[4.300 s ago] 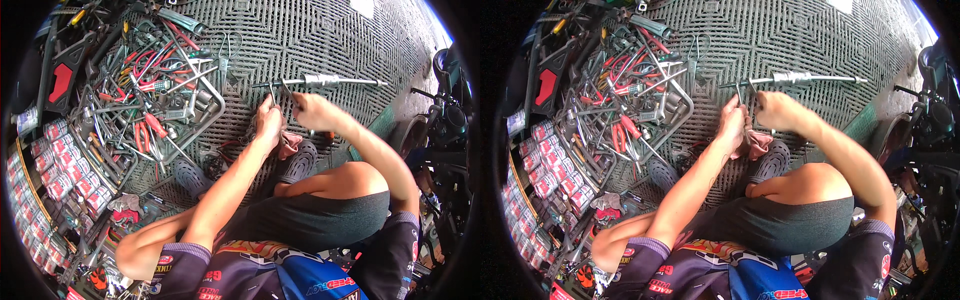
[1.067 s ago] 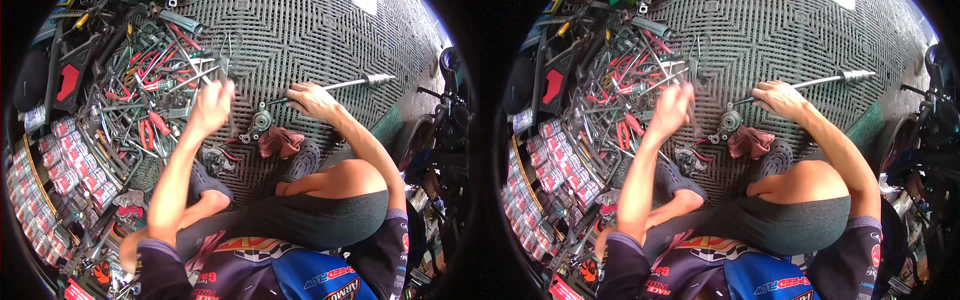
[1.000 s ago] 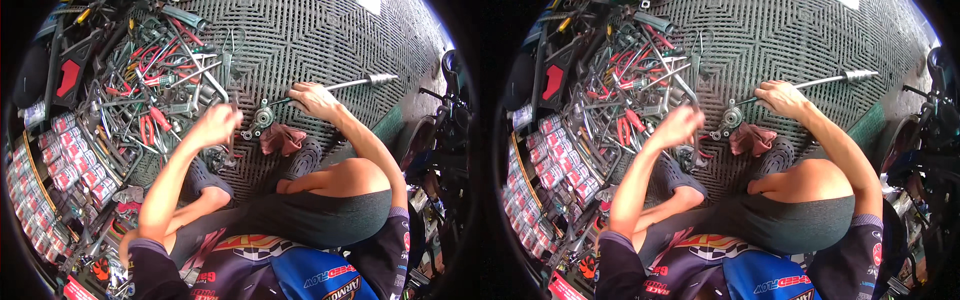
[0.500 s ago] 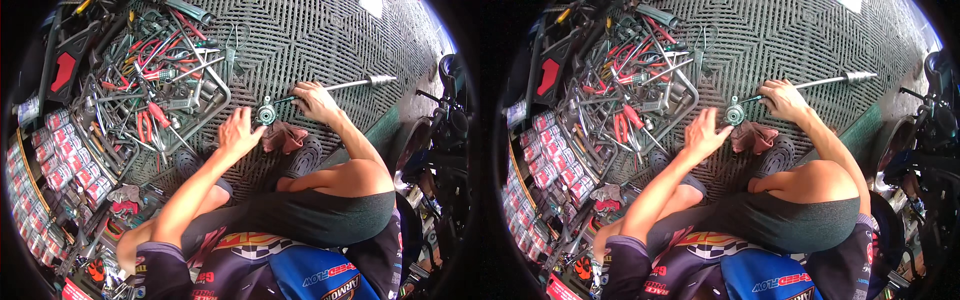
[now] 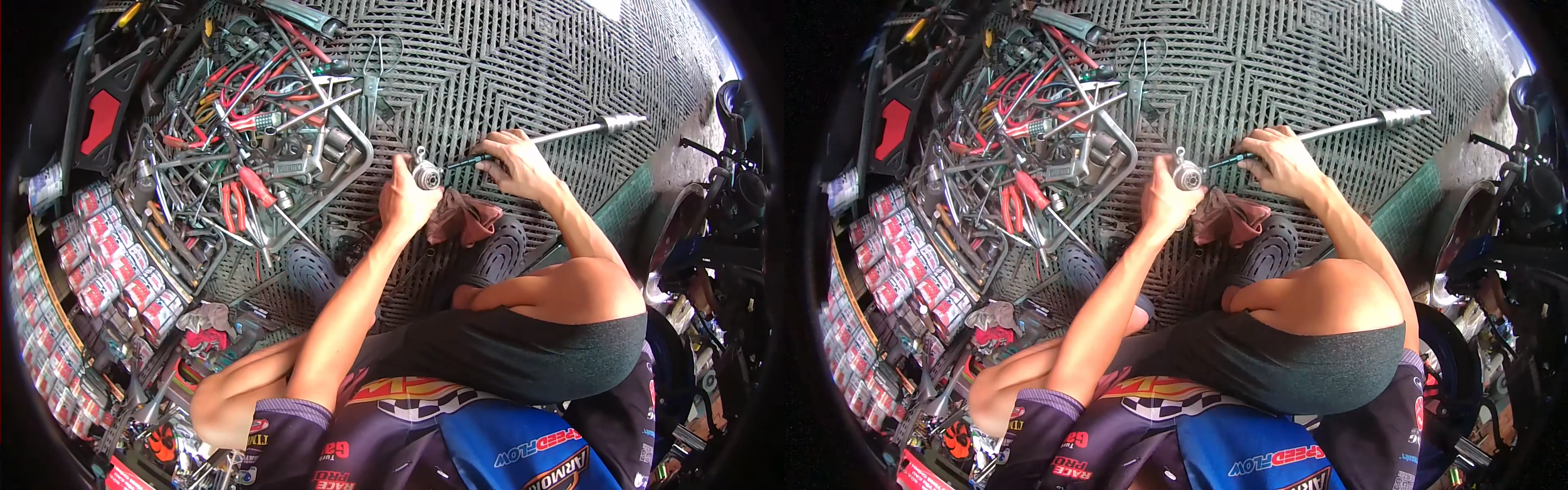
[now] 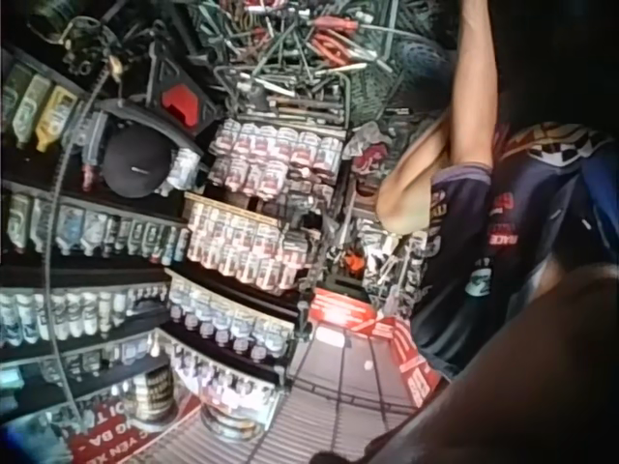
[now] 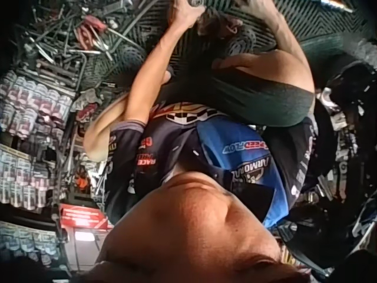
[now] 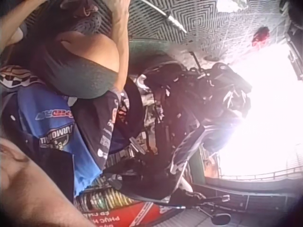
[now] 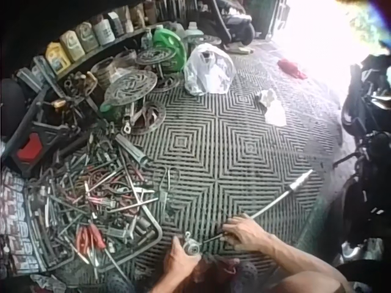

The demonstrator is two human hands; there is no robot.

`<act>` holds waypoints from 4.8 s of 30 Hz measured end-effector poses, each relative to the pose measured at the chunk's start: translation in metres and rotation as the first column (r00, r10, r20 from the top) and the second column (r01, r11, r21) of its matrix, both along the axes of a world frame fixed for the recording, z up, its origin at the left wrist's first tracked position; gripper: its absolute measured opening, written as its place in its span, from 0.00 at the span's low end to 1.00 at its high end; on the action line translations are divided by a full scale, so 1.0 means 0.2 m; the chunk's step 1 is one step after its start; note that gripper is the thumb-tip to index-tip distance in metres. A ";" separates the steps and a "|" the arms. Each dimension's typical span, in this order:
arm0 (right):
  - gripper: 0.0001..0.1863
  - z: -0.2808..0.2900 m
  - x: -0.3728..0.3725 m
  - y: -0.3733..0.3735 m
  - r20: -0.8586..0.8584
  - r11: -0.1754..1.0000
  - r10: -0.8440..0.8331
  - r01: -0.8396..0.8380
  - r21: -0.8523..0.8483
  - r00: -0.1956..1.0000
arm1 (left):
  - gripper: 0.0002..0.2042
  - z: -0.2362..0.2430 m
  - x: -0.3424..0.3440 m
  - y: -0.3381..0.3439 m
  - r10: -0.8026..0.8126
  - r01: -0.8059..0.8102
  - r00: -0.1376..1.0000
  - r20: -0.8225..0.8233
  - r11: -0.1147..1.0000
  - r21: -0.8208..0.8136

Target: The person unpacks motorcycle replacement parts from plastic packaging by hand. They then assemble and attach a bearing puller tool to a water pump housing using wrenches.

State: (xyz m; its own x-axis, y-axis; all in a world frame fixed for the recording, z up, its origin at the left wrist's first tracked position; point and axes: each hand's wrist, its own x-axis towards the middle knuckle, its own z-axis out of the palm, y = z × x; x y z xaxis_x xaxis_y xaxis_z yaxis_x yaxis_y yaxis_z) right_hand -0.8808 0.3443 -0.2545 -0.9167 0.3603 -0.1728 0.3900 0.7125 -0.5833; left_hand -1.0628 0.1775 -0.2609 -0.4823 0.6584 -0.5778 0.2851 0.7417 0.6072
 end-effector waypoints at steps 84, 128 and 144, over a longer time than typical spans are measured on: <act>0.14 -0.01 0.17 -0.20 -0.201 0.888 -0.429 0.452 0.084 0.880 | 0.24 0.00 -0.16 -0.06 0.130 -0.244 0.678 0.723 0.968 0.055; 0.12 -0.06 -0.02 0.14 0.030 0.985 -0.020 0.014 0.169 0.999 | 0.07 -0.14 0.06 0.31 -0.357 0.440 0.895 -0.265 0.804 0.401; 0.14 -0.08 0.00 0.14 -0.085 0.995 -0.060 0.066 0.071 0.995 | 0.10 -0.19 -0.06 0.39 -0.254 0.232 0.960 0.116 0.956 0.178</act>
